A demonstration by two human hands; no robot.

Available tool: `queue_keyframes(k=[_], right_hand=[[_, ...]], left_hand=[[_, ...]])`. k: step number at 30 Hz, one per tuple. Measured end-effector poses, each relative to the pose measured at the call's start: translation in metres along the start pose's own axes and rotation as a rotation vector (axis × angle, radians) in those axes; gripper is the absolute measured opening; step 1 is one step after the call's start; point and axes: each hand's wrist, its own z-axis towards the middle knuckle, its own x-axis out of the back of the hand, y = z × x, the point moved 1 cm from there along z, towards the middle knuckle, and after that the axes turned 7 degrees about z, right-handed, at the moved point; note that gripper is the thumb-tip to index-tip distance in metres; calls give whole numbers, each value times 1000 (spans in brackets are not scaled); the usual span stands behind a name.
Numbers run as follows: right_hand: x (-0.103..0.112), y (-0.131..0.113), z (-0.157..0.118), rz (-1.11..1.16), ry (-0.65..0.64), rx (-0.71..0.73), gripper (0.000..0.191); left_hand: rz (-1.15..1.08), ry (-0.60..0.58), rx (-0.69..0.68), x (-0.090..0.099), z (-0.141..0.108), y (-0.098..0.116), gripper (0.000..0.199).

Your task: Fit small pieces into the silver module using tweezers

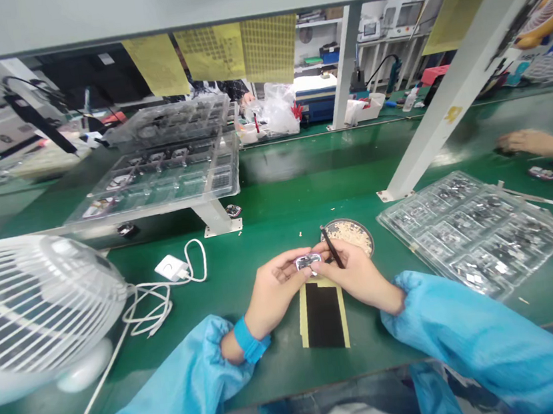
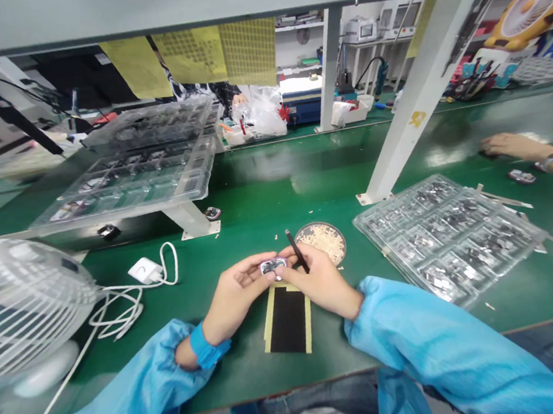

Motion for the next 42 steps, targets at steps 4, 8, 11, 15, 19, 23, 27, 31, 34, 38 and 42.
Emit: queue_keyframes(k=[4, 8, 11, 15, 19, 23, 27, 31, 34, 38, 42], right_hand=[[-1, 0, -1, -37, 16, -20, 29], [-2, -5, -4, -49, 50, -11, 32], [-5, -6, -7, 7, 33, -17, 32], [-8, -2, -9, 53, 37, 0, 31], [-1, 2, -1, -119, 7, 33, 25], [14, -5, 6, -373, -43, 236, 31], [21, -14, 6, -478, -39, 464, 30], [21, -18, 6, -474, -93, 517, 12], [19, -17, 7, -461, -88, 544, 11], [20, -12, 7, -488, -129, 582, 10], [21, -10, 5, -570, -171, 610, 12]], left_hand=[[127, 36, -100, 0, 0, -4, 31], [366, 55, -98, -1, -2, -1, 27], [366, 83, -93, -4, -6, 3, 24], [321, 109, -107, -8, -8, 3, 23], [434, 124, -187, -6, -3, 1, 17], [663, 154, -362, -3, 1, 3, 19], [712, 149, -396, -3, 0, 3, 20], [713, 141, -382, -3, -1, 3, 19], [726, 126, -386, -3, -2, 2, 20], [740, 129, -378, -3, -2, 1, 21], [751, 123, -365, -3, -1, -1, 21]])
